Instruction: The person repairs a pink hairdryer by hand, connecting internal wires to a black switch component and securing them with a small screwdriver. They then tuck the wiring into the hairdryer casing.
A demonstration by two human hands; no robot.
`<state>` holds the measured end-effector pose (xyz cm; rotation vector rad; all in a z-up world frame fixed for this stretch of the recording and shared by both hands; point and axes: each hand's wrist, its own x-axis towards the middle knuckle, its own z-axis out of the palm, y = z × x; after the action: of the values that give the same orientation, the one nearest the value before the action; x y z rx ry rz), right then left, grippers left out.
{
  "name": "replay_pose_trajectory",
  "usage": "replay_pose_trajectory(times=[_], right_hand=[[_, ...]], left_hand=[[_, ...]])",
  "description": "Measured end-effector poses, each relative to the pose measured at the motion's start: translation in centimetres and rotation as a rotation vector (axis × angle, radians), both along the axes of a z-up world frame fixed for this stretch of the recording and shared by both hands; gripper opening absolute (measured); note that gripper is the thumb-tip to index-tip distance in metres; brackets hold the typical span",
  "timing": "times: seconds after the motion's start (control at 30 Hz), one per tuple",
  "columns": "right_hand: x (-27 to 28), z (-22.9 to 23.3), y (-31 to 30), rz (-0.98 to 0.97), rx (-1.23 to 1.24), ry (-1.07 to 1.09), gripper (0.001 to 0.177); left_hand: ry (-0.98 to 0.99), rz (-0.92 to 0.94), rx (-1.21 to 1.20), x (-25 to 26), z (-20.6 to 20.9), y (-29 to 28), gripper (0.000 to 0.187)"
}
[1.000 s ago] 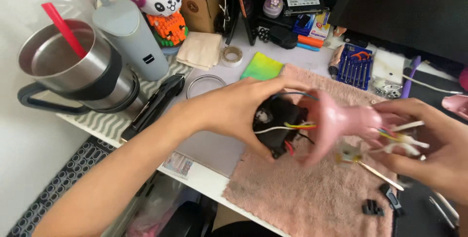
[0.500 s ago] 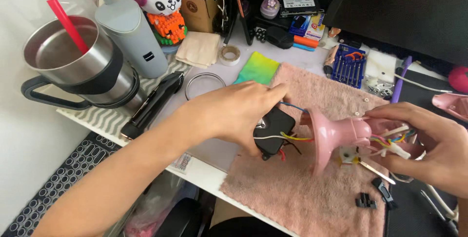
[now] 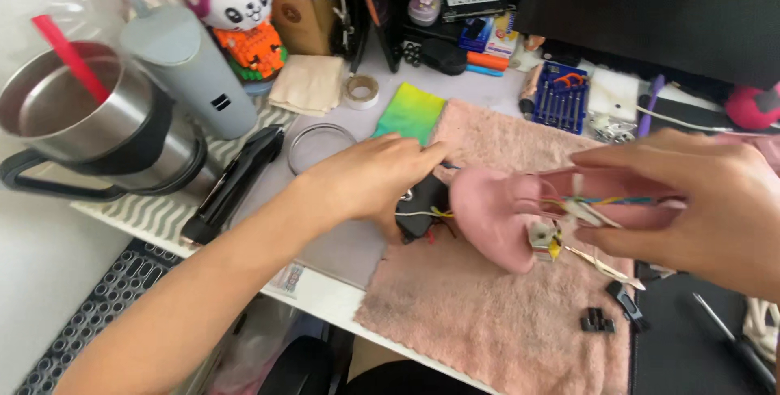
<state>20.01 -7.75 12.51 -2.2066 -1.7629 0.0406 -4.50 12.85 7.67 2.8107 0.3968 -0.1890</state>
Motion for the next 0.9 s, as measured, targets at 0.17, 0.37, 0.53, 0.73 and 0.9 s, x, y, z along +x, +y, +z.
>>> replay_pose_trajectory(times=[0.17,0.37,0.53,0.73,0.9], right_hand=[[-0.3,-0.3,1.0,0.351,0.091,-0.016,0.058],[-1.6,-1.5,1.1,0.325,0.031,0.17,0.057],[-2.0,-2.2,1.1,0.37,0.015,0.245,0.062],[-2.5,-2.2,0.4,0.366,0.023,0.283,0.058],[-3.3,-3.0,-0.2,0.159,0.028,0.402,0.09]], left_hand=[[0.02,-0.01,-0.051,-0.2,0.0,0.3,0.116],[-0.039,-0.057,-0.146,-0.8,-0.9,1.1,0.112],[-0.061,-0.042,-0.188,-1.5,-0.1,0.2,0.137],[-0.294,0.06,-0.4,0.1,3.4,-3.8,0.1],[-0.446,0.068,-0.329,2.8,1.6,-4.6,0.035]])
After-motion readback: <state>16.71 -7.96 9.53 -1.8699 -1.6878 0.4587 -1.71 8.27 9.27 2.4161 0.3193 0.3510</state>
